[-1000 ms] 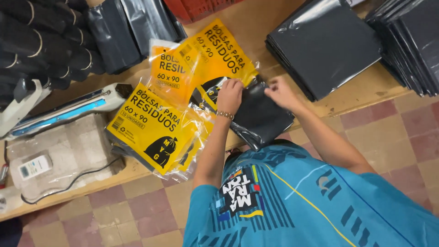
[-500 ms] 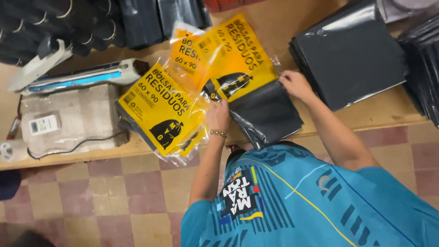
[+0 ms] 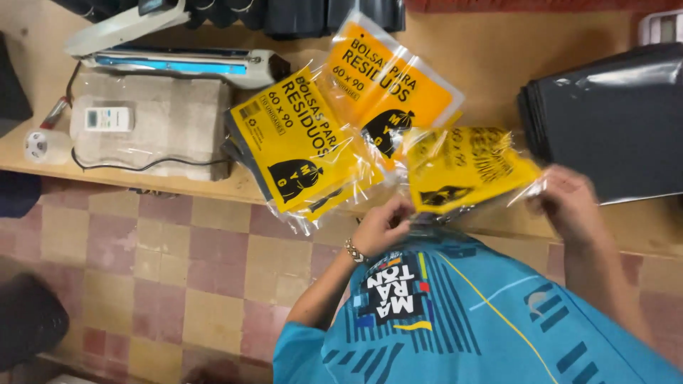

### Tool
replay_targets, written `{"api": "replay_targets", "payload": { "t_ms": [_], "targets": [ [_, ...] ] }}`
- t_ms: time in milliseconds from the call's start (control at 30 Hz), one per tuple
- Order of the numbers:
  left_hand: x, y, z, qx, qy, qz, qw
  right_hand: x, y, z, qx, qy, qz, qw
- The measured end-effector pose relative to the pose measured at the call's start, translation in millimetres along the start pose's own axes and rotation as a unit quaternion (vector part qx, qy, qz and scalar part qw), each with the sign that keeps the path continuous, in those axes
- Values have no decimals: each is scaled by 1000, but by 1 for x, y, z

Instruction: The person is folding black plastic bags and placing them into yellow plastic packaging sleeves at a packaging station.

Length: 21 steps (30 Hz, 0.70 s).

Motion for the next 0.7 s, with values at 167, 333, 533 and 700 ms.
{"api": "replay_targets", "payload": {
  "t_ms": [167, 333, 533, 700],
  "targets": [
    [3, -45, 77, 72, 161, -122, 977, -9, 120, -155, -136, -200, -162, 957],
    [-63, -134, 31, 32, 139, 81, 986, 14, 252, -218, -149, -277, -414, 854],
    [-120, -181, -49, 218, 131, -31, 967, 70, 353, -265, -85, -342, -596, 722],
    [-81, -250, -117, 314, -86, 3, 945, 25, 343, -212, -220, -239, -451, 831]
  ]
}}
Point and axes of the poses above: each hand's wrist, its own x-axis away from the middle knuckle, its own y-axis out of the palm, z = x × y, the point moved 9 cm from there along -x, towards the middle knuckle, and after that the axes turned 3 degrees about -y, right-handed, at the moved point
